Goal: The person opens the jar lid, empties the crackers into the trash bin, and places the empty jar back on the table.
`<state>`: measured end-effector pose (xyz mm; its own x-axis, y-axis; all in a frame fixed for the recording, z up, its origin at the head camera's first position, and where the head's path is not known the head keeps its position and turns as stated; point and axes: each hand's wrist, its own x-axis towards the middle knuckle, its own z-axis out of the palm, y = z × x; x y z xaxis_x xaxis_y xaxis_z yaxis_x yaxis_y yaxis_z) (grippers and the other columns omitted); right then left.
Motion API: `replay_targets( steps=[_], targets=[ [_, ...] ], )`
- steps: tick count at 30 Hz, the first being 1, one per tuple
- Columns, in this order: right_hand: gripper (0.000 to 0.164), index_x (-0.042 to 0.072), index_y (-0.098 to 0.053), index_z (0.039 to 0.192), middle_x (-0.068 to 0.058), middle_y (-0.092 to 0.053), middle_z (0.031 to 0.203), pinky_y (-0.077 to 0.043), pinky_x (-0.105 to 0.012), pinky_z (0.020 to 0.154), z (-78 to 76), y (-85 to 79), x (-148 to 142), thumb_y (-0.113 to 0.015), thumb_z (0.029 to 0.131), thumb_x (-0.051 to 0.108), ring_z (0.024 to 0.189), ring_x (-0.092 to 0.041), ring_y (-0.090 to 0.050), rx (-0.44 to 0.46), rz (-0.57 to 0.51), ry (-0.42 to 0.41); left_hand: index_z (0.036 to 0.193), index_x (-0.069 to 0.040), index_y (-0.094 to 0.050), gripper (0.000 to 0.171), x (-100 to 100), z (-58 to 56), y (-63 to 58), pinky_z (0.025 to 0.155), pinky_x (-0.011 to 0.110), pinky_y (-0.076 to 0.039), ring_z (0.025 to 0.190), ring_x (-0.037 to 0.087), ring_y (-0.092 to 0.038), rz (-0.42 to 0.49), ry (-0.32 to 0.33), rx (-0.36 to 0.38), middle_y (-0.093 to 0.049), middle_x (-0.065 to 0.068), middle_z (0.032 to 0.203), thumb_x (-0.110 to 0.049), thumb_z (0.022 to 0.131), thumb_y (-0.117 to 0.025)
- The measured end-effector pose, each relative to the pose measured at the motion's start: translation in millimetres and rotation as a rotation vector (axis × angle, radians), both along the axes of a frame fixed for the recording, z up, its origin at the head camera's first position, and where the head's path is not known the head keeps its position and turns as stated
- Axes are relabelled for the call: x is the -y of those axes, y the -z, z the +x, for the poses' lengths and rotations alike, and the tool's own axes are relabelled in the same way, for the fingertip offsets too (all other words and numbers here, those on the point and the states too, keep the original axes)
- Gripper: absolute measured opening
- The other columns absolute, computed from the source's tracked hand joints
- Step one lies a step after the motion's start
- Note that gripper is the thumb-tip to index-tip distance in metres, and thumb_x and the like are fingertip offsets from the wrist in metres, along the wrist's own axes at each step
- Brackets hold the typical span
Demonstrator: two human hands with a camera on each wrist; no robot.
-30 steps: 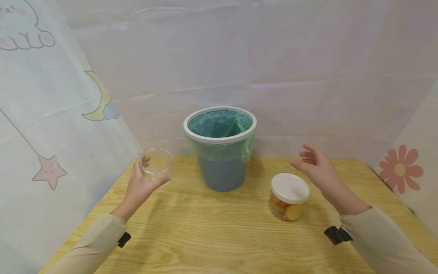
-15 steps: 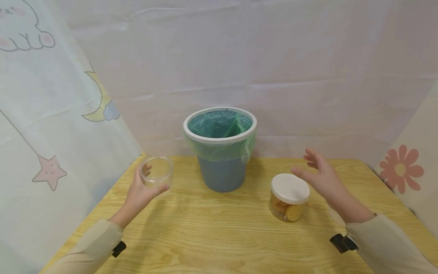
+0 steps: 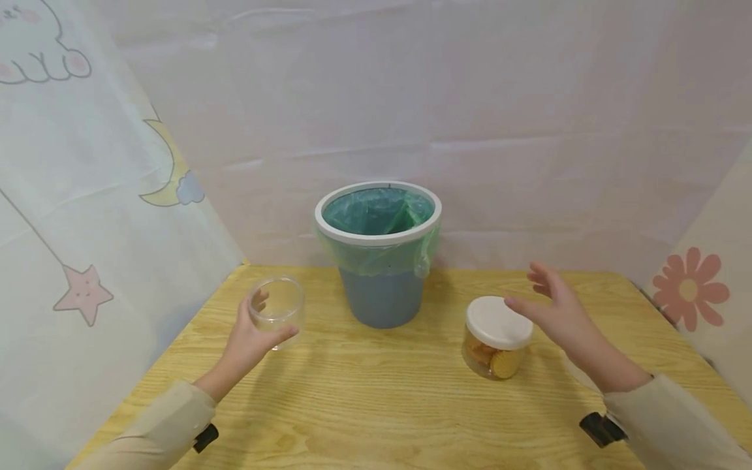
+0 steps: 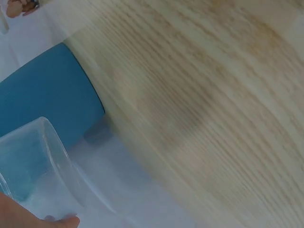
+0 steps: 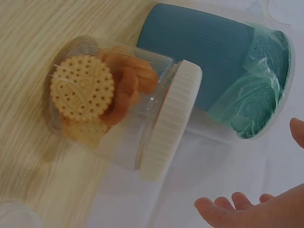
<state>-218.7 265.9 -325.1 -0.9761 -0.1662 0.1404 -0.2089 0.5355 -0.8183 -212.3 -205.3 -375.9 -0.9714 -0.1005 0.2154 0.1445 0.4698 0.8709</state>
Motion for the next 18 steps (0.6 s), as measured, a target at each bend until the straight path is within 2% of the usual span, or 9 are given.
replay_targets(
  steps=[12,18],
  targets=[
    [0.089,-0.007,0.005,0.151,-0.041,-0.011,0.149,-0.028,-0.075,0.089,3.9,17.8,-3.5,-0.06,0.098,0.023,0.131,-0.062,-0.015,-0.012,0.019,0.013,0.148,-0.003,-0.015,0.106,-9.7,1.2,11.7,0.103,0.065,-0.03,0.135,0.048,-0.028,0.065,-0.015,0.091,-0.025,0.018,0.152,-0.021,0.073,-0.088],
    [0.093,-0.006,0.007,0.151,-0.04,-0.008,0.15,-0.024,-0.076,0.091,5.5,30.7,-6.5,-0.062,0.097,0.023,0.132,-0.062,-0.012,-0.018,0.026,0.012,0.149,-0.003,-0.013,0.107,-13.0,4.2,20.0,0.1,0.065,-0.034,0.132,0.05,-0.032,0.047,-0.046,0.11,-0.025,0.022,0.151,-0.02,0.074,-0.087]
  ],
)
